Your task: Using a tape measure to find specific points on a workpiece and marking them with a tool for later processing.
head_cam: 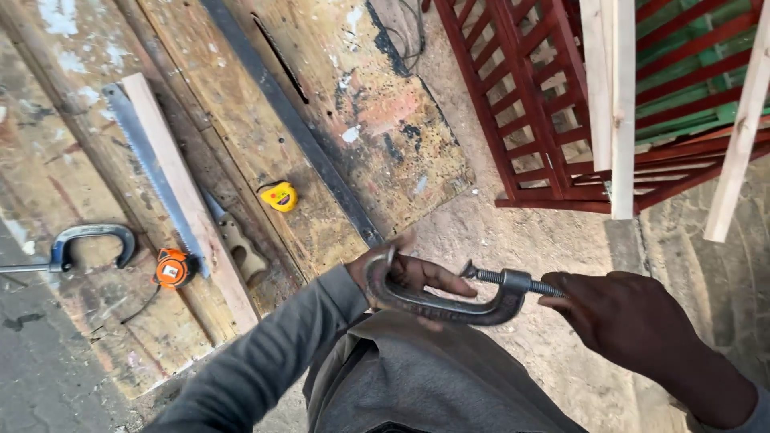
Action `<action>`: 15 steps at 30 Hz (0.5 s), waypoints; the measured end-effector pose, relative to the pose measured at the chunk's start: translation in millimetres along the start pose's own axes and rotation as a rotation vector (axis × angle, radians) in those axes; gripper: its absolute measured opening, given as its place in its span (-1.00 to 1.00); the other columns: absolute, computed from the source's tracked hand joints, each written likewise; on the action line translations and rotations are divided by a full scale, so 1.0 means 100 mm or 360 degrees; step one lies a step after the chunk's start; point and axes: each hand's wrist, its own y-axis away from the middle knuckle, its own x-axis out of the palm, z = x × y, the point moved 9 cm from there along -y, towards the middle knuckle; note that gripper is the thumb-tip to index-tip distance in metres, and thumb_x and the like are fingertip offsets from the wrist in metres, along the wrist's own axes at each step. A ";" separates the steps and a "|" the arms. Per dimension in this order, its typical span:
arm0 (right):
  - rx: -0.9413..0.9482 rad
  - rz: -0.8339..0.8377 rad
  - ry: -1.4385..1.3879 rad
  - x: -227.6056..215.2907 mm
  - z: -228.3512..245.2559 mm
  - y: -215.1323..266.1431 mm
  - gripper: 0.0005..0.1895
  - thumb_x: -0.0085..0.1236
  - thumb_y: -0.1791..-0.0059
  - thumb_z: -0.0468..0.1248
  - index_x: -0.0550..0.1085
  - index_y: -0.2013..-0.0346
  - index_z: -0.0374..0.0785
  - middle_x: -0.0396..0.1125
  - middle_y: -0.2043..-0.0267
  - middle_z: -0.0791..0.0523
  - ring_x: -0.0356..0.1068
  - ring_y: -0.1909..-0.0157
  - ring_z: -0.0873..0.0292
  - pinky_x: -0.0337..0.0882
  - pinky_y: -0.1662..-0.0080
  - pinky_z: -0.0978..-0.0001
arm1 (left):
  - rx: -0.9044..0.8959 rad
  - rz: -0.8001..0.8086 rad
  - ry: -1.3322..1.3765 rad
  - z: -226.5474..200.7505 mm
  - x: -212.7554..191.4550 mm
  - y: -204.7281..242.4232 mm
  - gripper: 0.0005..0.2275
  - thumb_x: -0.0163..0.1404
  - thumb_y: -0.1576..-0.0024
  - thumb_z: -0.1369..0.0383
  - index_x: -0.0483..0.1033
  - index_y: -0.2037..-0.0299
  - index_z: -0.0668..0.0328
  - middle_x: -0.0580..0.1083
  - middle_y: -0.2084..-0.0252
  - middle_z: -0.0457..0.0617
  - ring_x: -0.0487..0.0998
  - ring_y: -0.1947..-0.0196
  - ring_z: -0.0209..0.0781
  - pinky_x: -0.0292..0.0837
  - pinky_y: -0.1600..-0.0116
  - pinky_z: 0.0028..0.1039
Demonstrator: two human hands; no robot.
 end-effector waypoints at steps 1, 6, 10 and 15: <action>0.0249 0.0254 -0.0097 0.11 -0.14 -0.01 -0.69 -0.37 0.18 0.10 0.24 0.22 0.24 0.33 0.64 0.25 0.28 0.68 0.12 0.25 0.59 0.26 | 0.0445 0.0206 0.0292 -0.12 0.05 0.04 -0.24 -0.67 -0.10 -0.12 0.47 0.42 0.50 0.14 -0.12 0.24 -0.15 -0.26 0.24 -0.31 -0.27 0.10; 0.0509 0.0452 -0.0324 0.41 -0.08 0.03 -0.67 -0.35 0.15 0.05 0.20 0.12 0.20 0.36 0.52 0.19 0.35 0.53 0.06 0.25 0.50 0.23 | 0.0882 -0.0073 0.0837 -0.14 -0.25 0.08 -0.32 -0.40 0.06 -0.24 0.33 0.39 0.43 0.30 0.31 0.25 0.21 0.11 0.16 -0.09 -0.17 -0.15; 0.0659 0.0721 -0.0420 0.62 0.07 0.10 -0.75 -0.37 0.10 0.00 0.19 0.19 0.11 0.33 0.58 0.09 0.29 0.52 0.02 0.21 0.44 0.24 | 0.1382 -0.0138 0.1091 -0.29 -0.30 0.00 -0.58 -0.21 -0.07 0.03 0.30 0.57 0.28 0.33 0.58 0.03 0.41 0.39 -0.08 0.21 0.01 -0.27; 0.0456 0.0911 -0.0450 0.48 0.28 0.08 -0.72 -0.39 0.15 0.12 0.25 0.26 0.23 0.35 0.51 0.21 0.35 0.38 0.16 0.28 0.35 0.35 | 0.1462 -0.0678 0.1020 -0.24 -0.81 -0.16 -0.72 -0.07 -0.01 0.18 0.36 0.61 0.23 0.37 0.58 -0.02 0.41 0.42 -0.16 0.27 0.08 -0.37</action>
